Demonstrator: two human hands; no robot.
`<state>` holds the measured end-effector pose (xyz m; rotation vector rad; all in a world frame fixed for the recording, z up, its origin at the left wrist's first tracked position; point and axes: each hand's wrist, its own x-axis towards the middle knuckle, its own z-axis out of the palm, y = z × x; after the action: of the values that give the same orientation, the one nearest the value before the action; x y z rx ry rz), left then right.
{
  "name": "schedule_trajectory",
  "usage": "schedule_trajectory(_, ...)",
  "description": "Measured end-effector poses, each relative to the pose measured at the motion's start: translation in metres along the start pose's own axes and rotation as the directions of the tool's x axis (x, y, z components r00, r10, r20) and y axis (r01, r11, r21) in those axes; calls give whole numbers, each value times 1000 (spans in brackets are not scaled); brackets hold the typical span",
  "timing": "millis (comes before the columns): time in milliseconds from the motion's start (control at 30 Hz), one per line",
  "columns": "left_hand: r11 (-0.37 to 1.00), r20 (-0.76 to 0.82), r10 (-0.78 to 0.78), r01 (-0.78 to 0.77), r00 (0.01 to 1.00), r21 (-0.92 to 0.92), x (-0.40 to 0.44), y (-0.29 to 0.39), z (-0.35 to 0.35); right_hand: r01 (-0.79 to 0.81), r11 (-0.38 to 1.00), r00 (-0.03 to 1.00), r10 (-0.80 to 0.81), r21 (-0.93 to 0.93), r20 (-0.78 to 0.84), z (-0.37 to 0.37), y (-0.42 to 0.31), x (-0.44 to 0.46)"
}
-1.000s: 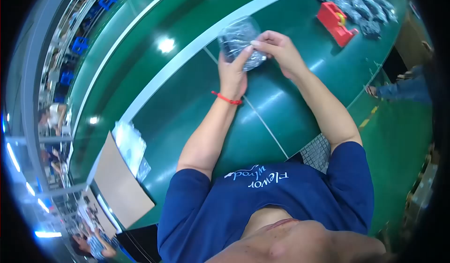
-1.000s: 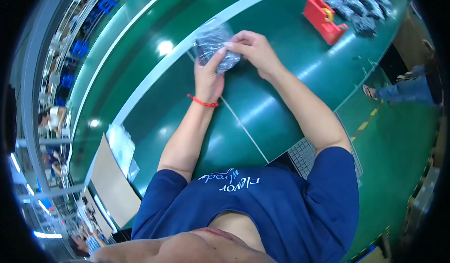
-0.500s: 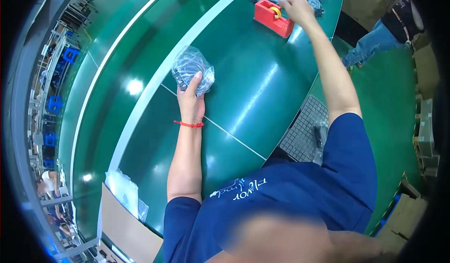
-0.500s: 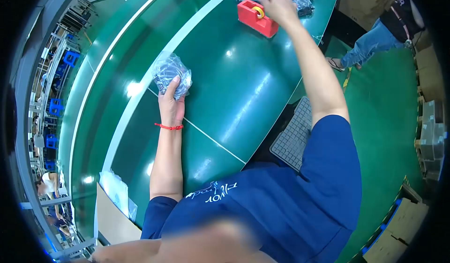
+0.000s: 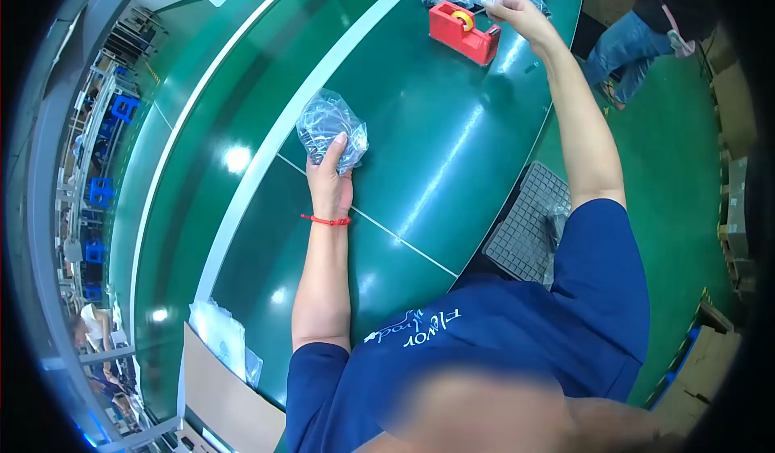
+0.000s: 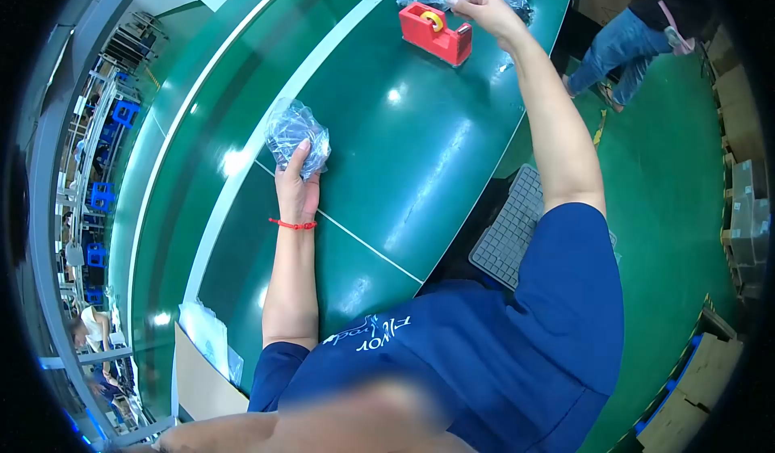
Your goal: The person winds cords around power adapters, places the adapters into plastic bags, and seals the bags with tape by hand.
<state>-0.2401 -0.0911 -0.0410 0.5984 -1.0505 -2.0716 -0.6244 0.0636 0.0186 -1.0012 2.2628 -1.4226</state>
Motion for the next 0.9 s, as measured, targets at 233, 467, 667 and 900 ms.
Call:
schedule_trajectory(233, 996, 42, -83, 82, 996, 21, -3, 3, 7, -55, 995, 998, 51, 84, 41, -8, 37, -45)
schedule_trajectory(467, 977, 125, -211, 210, 970, 20, -6, 5, 18, 192, 943, 929, -264, -271, -260, 26, 90, -44)
schedule_trajectory(667, 987, 82, -162, 162, 983, -4, -9, 0, 16, 73, 790, 993, -114, 609, 29, 42, 14, -101)
schedule_trajectory(900, 978, 76, -104, 89, 992, 186, -11, -7, 19, 25, 692, 774, -470, 722, 424, 118, -92, -145)
